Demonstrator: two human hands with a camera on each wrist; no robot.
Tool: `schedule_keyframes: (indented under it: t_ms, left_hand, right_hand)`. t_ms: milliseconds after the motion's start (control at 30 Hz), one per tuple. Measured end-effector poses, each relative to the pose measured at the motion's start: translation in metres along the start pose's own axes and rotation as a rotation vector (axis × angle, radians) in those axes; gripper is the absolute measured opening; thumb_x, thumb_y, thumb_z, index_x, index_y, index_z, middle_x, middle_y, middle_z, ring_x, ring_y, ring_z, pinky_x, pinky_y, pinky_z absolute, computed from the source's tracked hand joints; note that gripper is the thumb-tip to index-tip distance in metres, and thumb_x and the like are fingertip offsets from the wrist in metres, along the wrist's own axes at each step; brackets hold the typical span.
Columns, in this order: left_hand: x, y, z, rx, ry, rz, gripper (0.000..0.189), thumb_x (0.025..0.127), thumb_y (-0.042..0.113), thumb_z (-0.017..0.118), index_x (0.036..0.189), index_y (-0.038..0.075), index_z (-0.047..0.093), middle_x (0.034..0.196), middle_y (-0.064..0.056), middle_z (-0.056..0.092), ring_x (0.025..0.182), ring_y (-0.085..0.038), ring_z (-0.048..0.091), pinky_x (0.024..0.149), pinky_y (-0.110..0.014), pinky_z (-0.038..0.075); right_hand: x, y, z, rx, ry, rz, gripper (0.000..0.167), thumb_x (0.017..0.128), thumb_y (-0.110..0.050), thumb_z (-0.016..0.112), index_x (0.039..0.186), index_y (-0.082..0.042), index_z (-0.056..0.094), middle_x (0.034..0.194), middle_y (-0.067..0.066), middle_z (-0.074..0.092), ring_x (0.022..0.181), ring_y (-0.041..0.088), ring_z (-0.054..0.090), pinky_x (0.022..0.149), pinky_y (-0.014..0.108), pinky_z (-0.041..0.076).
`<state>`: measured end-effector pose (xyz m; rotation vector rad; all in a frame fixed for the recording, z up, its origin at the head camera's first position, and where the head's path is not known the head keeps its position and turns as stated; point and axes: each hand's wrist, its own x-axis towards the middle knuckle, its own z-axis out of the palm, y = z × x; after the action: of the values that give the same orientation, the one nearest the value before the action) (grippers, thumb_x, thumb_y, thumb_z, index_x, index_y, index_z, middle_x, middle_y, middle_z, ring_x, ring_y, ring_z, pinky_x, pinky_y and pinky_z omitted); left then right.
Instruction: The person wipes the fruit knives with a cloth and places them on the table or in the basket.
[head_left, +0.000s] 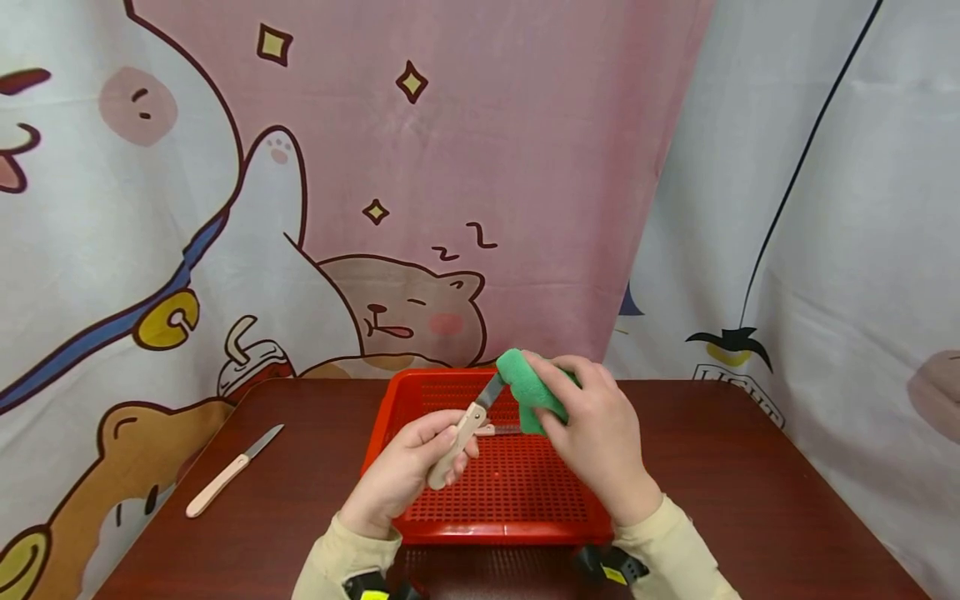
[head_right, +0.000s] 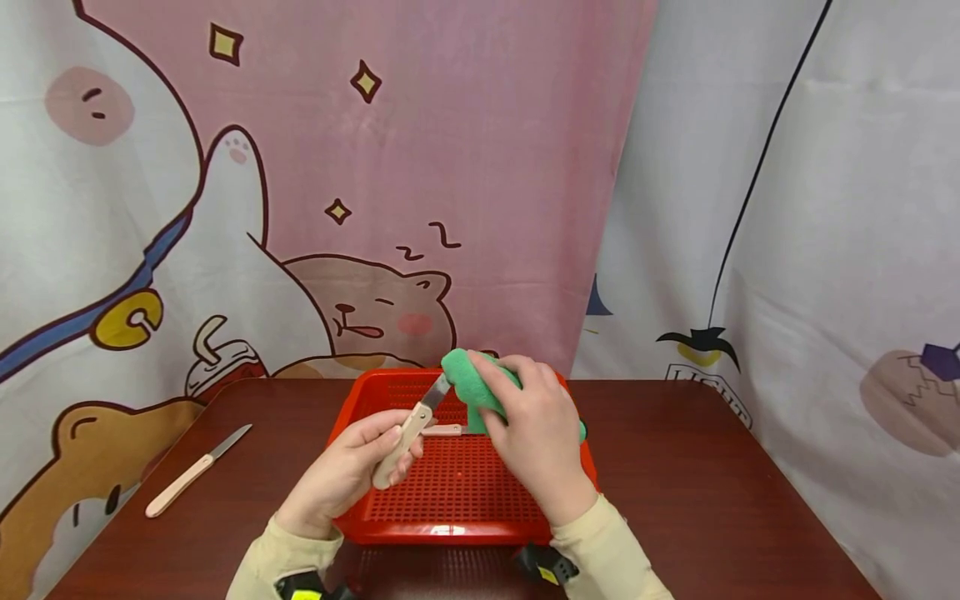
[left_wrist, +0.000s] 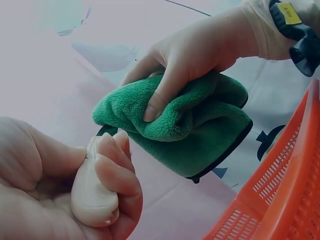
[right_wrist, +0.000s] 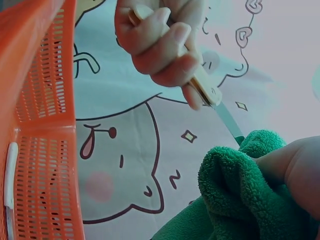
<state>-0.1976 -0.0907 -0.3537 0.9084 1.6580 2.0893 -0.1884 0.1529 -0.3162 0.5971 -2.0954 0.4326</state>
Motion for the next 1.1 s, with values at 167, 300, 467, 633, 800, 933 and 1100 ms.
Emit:
schedule_keyframes:
  t_ms: [167,300,467,633,800,933,1100]
  left_hand:
    - [0.0,0.0,0.0,0.007,-0.006,0.001,0.039,0.108,0.016,0.04,0.129,-0.016,0.048,0.093,-0.003,0.061,0.071,-0.006,0.055,0.061,-0.017,0.046]
    - [0.0,0.0,-0.001,0.004,-0.014,-0.005,0.038,0.108,0.016,0.04,0.128,-0.015,0.05,0.091,-0.003,0.061,0.07,-0.007,0.053,0.059,-0.017,0.044]
    - [0.0,0.001,-0.001,-0.008,-0.029,-0.006,0.038,0.108,0.014,0.039,0.13,-0.014,0.05,0.092,-0.004,0.061,0.071,-0.007,0.053,0.058,-0.017,0.042]
    - [0.0,0.0,-0.003,-0.041,-0.017,-0.004,0.037,0.108,0.013,0.039,0.131,-0.014,0.049,0.094,-0.003,0.062,0.072,-0.007,0.055,0.061,-0.018,0.046]
    - [-0.001,-0.001,-0.007,-0.087,-0.003,-0.008,0.035,0.107,0.011,0.039,0.132,-0.01,0.051,0.094,-0.003,0.062,0.072,-0.008,0.055,0.062,-0.019,0.047]
    - [-0.002,-0.002,-0.011,-0.085,0.019,0.005,0.029,0.107,0.011,0.04,0.128,-0.001,0.056,0.093,-0.002,0.062,0.071,-0.007,0.056,0.064,-0.019,0.048]
    - [0.0,-0.002,-0.012,-0.092,0.049,-0.007,0.038,0.108,0.012,0.039,0.134,-0.016,0.043,0.093,-0.001,0.062,0.072,-0.006,0.056,0.064,-0.019,0.049]
  right_hand:
    - [0.0,0.004,-0.002,-0.009,0.006,0.031,0.067,0.069,-0.005,0.086,0.131,-0.021,0.066,0.106,0.01,0.062,0.09,0.032,0.058,0.068,0.046,0.054]
    - [0.0,0.006,-0.003,-0.014,0.011,0.053,0.065,0.07,-0.005,0.086,0.13,-0.021,0.066,0.106,0.01,0.062,0.09,0.033,0.058,0.067,0.046,0.054]
    - [0.0,0.009,-0.005,-0.019,0.015,0.078,0.065,0.071,-0.006,0.085,0.131,-0.022,0.065,0.107,0.011,0.062,0.093,0.034,0.058,0.067,0.048,0.054]
    - [0.0,0.012,-0.007,-0.014,0.026,0.095,0.065,0.073,-0.006,0.085,0.133,-0.021,0.065,0.108,0.011,0.062,0.094,0.035,0.058,0.067,0.048,0.054]
    - [-0.001,0.015,-0.012,-0.014,0.048,0.123,0.066,0.072,-0.004,0.085,0.133,-0.021,0.065,0.109,0.012,0.062,0.097,0.035,0.057,0.067,0.049,0.053]
    - [0.0,0.016,-0.017,-0.009,0.06,0.143,0.066,0.073,-0.005,0.085,0.134,-0.022,0.064,0.11,0.011,0.062,0.097,0.035,0.057,0.067,0.049,0.052]
    - [0.001,0.012,-0.023,0.02,0.079,0.138,0.067,0.074,-0.004,0.084,0.135,-0.024,0.064,0.111,0.011,0.062,0.099,0.034,0.057,0.07,0.048,0.051]
